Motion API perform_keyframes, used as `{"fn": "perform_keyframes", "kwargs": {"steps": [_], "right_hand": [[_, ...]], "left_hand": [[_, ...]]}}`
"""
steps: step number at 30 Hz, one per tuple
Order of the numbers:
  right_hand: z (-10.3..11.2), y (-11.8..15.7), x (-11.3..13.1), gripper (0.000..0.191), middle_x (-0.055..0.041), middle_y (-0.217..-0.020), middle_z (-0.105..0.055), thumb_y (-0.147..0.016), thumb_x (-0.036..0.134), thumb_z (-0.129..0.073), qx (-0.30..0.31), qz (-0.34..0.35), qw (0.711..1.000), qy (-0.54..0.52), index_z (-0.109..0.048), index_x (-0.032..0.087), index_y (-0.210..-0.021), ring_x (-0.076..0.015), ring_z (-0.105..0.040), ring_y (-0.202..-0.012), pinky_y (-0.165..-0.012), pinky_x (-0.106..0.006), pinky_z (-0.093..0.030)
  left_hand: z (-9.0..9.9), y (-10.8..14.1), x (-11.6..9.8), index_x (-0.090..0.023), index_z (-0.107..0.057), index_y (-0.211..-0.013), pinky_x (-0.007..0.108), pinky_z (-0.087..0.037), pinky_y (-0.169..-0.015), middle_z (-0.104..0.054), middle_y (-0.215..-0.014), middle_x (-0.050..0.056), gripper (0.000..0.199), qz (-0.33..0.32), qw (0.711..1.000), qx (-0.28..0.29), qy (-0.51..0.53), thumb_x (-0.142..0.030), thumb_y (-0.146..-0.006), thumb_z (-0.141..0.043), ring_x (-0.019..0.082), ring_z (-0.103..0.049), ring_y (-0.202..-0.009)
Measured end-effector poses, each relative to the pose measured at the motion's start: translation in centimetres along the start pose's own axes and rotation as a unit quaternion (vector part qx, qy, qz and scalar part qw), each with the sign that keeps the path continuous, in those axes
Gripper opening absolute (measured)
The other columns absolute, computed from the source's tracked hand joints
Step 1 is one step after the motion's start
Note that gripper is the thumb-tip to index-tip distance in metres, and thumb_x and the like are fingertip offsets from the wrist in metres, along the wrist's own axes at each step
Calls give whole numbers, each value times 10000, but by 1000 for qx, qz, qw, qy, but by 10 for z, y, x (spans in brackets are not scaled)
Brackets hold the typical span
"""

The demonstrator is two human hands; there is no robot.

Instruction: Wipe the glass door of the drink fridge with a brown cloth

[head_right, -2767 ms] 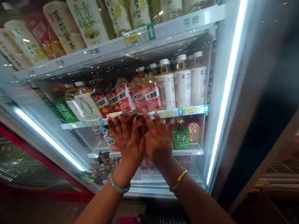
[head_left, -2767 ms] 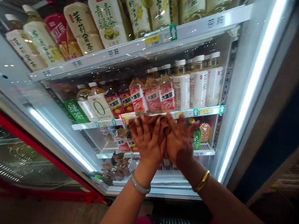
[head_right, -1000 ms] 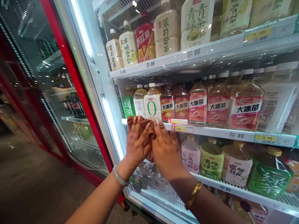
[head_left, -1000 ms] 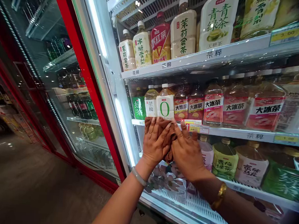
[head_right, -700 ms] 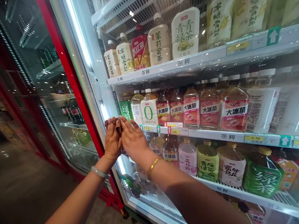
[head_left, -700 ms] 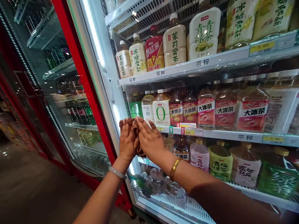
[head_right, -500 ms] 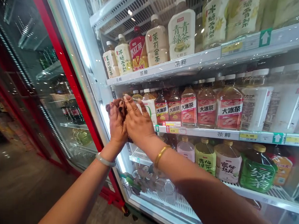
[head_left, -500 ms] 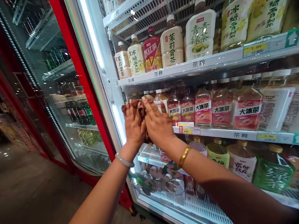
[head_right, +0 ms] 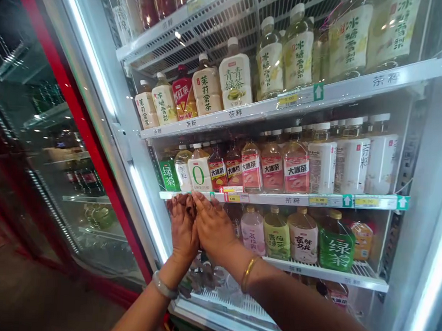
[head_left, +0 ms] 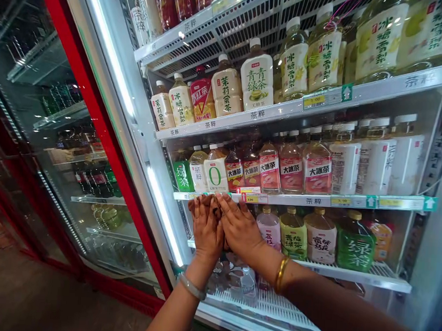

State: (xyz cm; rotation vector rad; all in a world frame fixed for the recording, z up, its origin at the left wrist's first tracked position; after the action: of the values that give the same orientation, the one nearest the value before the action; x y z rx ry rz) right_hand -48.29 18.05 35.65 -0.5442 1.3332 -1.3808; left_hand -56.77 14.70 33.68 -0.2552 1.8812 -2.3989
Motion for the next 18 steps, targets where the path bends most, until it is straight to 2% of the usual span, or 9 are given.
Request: {"fn": "perform_keyframes", "kwargs": {"steps": [3, 5, 7, 10, 13, 15, 18], "right_hand": [[26, -18, -35, 455, -134, -1600, -449, -965, 160, -469, -13, -22, 1000, 12, -615, 33, -1377, -231, -126, -1604, -1314, -457, 109], [48, -17, -65, 443, -135, -1605, -440, -974, 154, -472, -18, -47, 998, 25, -614, 42, -1378, -216, -44, -1612, -1310, -466, 118], [71, -1, -93, 434, -130, -1607, -439, -982, 147, -466, -20, -75, 996, 41, -616, 60, -1381, -204, -11, -1612, -1311, -471, 106], [94, 44, -117, 401, -120, -1596, -456, -989, 137, -447, -10, -111, 992, 58, -663, 104, -1326, -196, -40, -1609, -1317, -477, 60], [97, 87, -115, 380, -115, -1575, -482, -975, 116, -433, 5, -117, 991, 67, -718, 123, -1226, -195, -65, -1607, -1319, -468, 37], [90, 100, -106, 388, -110, -1573, -485, -955, 108, -451, 15, -110, 991, 68, -714, 122, -1240, -194, -57, -1606, -1320, -450, 25], [78, 93, -94, 393, -81, -1593, -463, -941, 119, -474, 27, -89, 994, 57, -712, 142, -1252, -199, -99, -1605, -1323, -431, 5]], "left_hand": [[-4, -43, -22, -268, -178, -1650, 614, -133, -1292, -64, -1753, 78, 696, 0, 1000, -11, -6, -254, -1011, -452, 316, -35, -1617], [-11, -68, -52, -272, -217, -1644, 630, -138, -1285, -67, -1752, 85, 681, -14, 1000, -17, -5, -301, -1009, -463, 334, -54, -1615], [-21, -81, -88, -277, -243, -1638, 624, -138, -1284, -73, -1751, 85, 682, -23, 1000, -15, 0, -333, -1001, -481, 336, -68, -1614], [-37, -70, -136, -278, -256, -1634, 609, -123, -1287, -93, -1747, 89, 710, -20, 1000, 3, 10, -345, -979, -521, 330, -98, -1612], [-46, -36, -162, -275, -274, -1629, 592, -117, -1292, -114, -1743, 87, 712, -37, 999, 13, 20, -326, -969, -536, 320, -132, -1609], [-47, -15, -162, -261, -270, -1630, 584, -141, -1292, -129, -1741, 93, 714, -53, 998, 14, 25, -297, -967, -533, 321, -140, -1607], [-46, -5, -145, -229, -232, -1641, 579, -194, -1286, -146, -1736, 118, 745, -47, 999, 14, 17, -254, -960, -533, 325, -113, -1609]]}}
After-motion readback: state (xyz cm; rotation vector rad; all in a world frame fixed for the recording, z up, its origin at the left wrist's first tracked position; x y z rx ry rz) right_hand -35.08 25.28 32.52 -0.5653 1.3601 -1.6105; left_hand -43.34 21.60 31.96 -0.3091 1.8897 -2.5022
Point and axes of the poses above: each hand's wrist, its own y-axis away from the middle knuckle, its own z-axis out of the back of the hand, x = y × z, the point moved 10 cm from there along -y, towards the middle knuckle
